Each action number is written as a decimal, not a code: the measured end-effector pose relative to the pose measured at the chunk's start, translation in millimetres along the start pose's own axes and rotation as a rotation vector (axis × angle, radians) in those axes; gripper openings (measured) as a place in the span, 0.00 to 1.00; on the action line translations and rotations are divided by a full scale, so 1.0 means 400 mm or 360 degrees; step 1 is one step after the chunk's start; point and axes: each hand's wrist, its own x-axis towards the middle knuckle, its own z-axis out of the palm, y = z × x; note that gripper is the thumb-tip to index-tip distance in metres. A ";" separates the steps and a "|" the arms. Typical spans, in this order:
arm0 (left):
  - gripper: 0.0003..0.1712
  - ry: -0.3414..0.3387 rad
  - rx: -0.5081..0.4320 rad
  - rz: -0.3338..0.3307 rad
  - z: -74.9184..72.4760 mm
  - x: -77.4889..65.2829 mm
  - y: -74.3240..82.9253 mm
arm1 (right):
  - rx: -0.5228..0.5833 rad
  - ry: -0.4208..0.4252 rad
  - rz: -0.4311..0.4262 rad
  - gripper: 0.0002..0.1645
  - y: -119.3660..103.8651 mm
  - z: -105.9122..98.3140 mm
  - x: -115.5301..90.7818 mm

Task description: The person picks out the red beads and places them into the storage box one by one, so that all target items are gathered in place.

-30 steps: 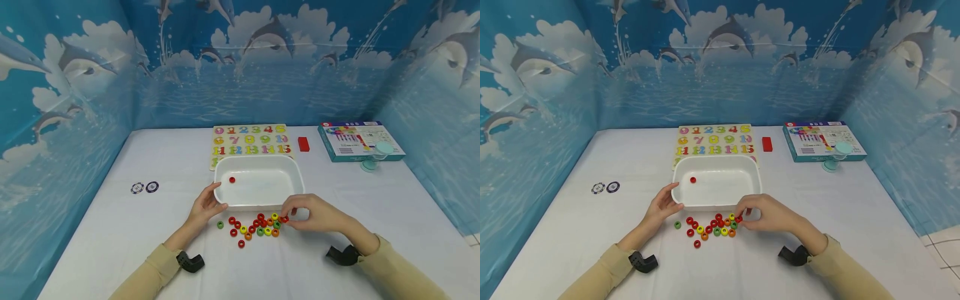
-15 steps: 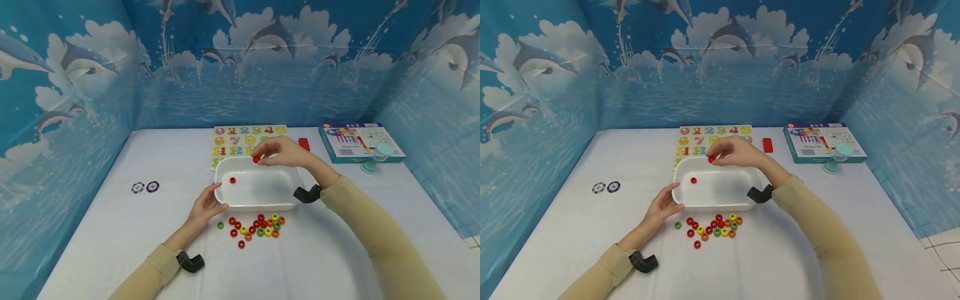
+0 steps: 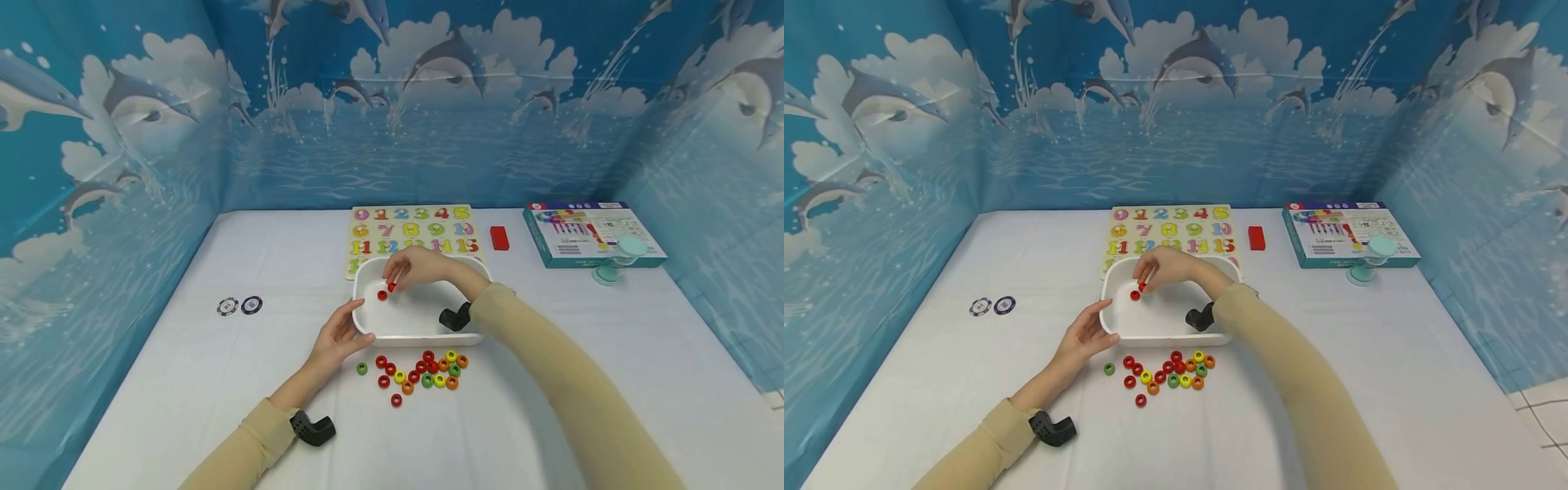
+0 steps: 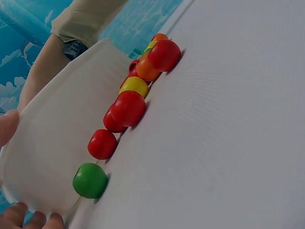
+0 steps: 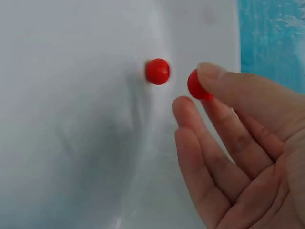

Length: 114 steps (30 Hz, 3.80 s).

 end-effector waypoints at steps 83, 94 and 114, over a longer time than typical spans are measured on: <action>0.38 0.0032 0.0055 -0.0012 0.002 -0.003 0.006 | -0.0374 0.0737 -0.0611 0.17 -0.020 0.253 -0.385; 0.38 0.0040 0.0046 -0.0026 -0.001 -0.005 0.005 | -0.0122 0.0443 -0.0522 0.15 -0.095 0.008 -0.272; 0.37 0.0000 -0.0013 -0.0032 0.001 -0.002 0.007 | -0.0119 -0.0021 0.0003 0.10 0.056 0.004 -0.010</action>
